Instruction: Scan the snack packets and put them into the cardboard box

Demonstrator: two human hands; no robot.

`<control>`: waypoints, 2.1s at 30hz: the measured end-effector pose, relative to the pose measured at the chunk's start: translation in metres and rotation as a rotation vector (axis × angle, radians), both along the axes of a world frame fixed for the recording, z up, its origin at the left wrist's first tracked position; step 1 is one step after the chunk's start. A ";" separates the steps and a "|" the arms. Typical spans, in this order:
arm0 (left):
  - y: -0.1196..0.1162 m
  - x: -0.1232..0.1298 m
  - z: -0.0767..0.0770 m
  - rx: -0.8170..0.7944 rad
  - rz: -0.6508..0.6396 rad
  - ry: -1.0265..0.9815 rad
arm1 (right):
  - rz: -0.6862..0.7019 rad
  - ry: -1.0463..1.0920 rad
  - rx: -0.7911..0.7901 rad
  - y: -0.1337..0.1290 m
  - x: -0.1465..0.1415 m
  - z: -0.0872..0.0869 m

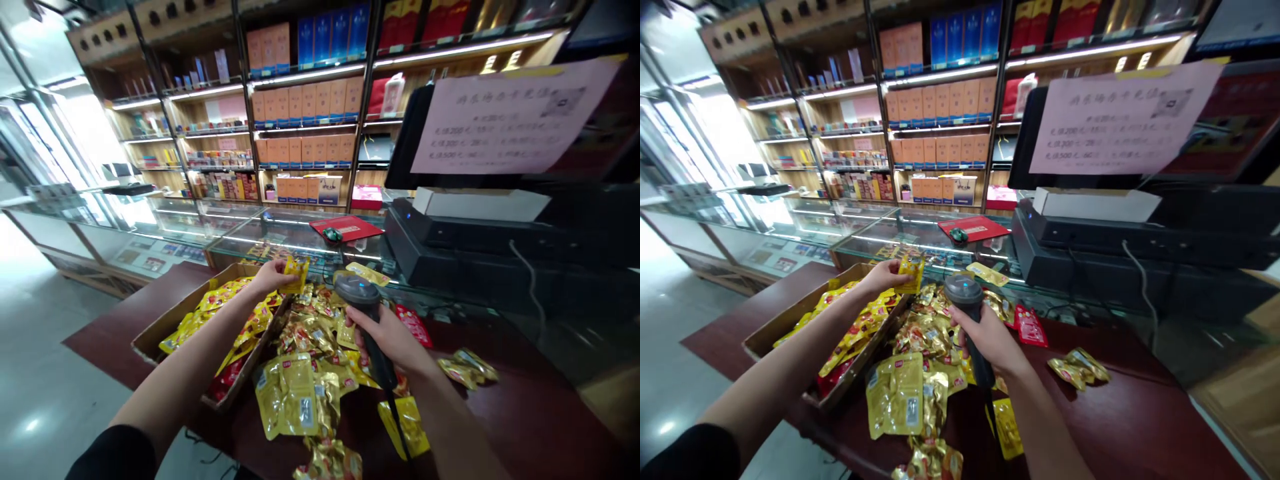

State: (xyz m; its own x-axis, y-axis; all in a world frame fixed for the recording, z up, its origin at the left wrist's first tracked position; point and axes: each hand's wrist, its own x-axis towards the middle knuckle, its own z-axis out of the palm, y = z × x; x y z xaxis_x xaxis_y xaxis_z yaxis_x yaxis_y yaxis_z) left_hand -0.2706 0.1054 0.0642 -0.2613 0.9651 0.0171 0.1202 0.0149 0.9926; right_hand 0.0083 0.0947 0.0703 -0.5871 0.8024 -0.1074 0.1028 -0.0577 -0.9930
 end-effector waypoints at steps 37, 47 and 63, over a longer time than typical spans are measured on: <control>0.061 0.169 -0.081 0.089 -0.478 0.682 | -0.277 0.169 0.039 0.029 0.076 0.026; 0.066 0.195 -0.089 0.320 -0.840 1.552 | -0.268 0.195 0.024 0.030 0.078 0.026; 0.035 0.115 -0.042 0.543 -0.705 1.664 | -0.190 0.132 0.068 0.022 0.054 0.021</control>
State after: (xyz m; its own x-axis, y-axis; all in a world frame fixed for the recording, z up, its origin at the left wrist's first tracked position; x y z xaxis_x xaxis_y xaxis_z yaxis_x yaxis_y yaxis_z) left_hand -0.1553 0.1404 0.0223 0.7287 0.6773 0.1009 0.6779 -0.6925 -0.2469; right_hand 0.0621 0.1170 0.0909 -0.4301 0.9026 0.0187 -0.0346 0.0042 -0.9994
